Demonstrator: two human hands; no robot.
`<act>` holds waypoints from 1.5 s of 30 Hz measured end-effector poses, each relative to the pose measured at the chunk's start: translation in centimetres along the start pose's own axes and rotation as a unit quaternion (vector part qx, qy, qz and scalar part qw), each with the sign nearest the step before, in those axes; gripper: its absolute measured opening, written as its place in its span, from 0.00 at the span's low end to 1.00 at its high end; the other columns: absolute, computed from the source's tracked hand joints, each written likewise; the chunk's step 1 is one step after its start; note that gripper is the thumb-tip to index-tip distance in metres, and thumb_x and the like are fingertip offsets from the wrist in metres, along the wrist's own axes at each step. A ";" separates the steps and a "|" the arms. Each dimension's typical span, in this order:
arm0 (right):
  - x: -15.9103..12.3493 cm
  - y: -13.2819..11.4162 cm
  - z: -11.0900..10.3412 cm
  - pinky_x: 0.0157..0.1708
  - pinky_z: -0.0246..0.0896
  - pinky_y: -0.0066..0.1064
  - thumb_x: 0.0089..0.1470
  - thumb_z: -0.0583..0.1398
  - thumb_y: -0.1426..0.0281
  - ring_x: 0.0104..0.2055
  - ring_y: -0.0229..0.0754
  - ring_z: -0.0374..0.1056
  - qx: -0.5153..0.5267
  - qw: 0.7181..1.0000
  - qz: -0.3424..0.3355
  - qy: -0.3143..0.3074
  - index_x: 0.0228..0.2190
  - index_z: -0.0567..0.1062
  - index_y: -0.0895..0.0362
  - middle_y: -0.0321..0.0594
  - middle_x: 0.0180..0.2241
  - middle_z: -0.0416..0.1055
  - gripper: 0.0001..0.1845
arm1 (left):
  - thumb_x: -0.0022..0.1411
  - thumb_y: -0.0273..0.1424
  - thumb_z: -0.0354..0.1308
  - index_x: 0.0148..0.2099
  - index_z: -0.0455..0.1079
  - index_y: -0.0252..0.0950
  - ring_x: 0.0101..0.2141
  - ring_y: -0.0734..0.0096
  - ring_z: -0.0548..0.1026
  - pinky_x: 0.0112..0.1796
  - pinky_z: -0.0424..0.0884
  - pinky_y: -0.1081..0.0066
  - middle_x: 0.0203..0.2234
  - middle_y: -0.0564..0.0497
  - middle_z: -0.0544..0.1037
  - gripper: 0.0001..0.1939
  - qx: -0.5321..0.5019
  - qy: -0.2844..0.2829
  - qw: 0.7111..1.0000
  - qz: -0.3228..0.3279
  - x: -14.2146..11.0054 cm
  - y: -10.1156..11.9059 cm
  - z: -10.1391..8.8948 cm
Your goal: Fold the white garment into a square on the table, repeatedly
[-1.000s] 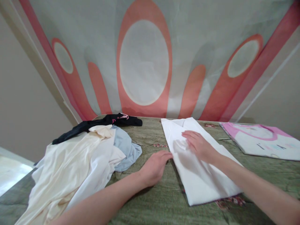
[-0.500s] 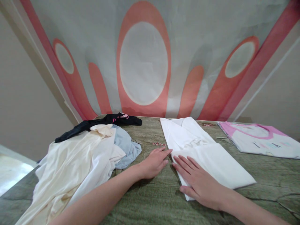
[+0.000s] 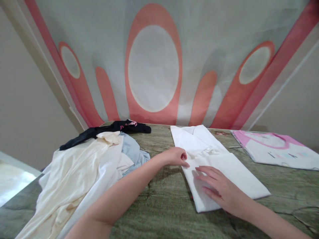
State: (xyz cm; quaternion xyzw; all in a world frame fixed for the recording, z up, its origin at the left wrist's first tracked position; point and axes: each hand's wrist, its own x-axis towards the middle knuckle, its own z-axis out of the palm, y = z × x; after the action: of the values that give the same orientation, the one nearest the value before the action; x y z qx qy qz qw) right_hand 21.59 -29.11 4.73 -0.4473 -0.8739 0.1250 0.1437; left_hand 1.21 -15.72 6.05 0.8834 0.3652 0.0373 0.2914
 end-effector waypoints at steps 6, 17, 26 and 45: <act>-0.7 0.7 1.7 0.58 0.46 0.48 0.57 0.52 0.61 0.61 0.48 0.48 -0.009 1.000 0.000 0.004 0.53 0.64 0.52 0.42 0.59 0.55 0.22 | 0.45 0.35 0.65 0.48 0.67 0.33 0.28 0.73 0.69 0.27 0.60 0.78 0.29 0.53 0.73 0.27 0.010 -0.086 0.996 0.005 0.8 0.6 -0.7; -1.5 1.0 2.2 0.58 0.48 0.46 0.57 0.53 0.63 0.61 0.47 0.47 0.006 0.999 0.010 0.036 0.52 0.65 0.52 0.42 0.59 0.55 0.21 | 0.52 0.31 0.59 0.36 0.71 0.32 0.27 0.74 0.69 0.27 0.60 0.77 0.27 0.53 0.74 0.09 -0.057 -0.057 0.996 0.048 0.9 -0.3 -0.1; -1.1 0.2 1.9 0.59 0.43 0.50 0.58 0.51 0.62 0.61 0.48 0.49 0.001 1.000 -0.012 -0.002 0.56 0.62 0.52 0.43 0.59 0.54 0.24 | 0.48 0.29 0.61 0.35 0.70 0.33 0.29 0.72 0.70 0.27 0.61 0.77 0.27 0.53 0.74 0.10 -0.006 -0.021 1.000 0.010 0.4 0.0 -0.2; -3.1 11.5 -1.1 0.58 0.50 0.47 0.58 0.50 0.60 0.59 0.48 0.53 -0.040 0.984 0.108 0.137 0.52 0.65 0.57 0.46 0.56 0.60 0.24 | 0.62 0.52 0.37 0.64 0.45 0.32 0.61 0.54 0.43 0.57 0.40 0.54 0.62 0.41 0.47 0.36 0.146 0.016 0.982 0.118 -2.3 6.1 5.7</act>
State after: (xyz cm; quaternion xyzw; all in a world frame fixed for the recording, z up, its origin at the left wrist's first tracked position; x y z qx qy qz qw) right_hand 32.30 -25.02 1.28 -0.5573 -0.7968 0.0426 0.2297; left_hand 4.91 -23.51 5.03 0.9527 0.2642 0.0324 0.1468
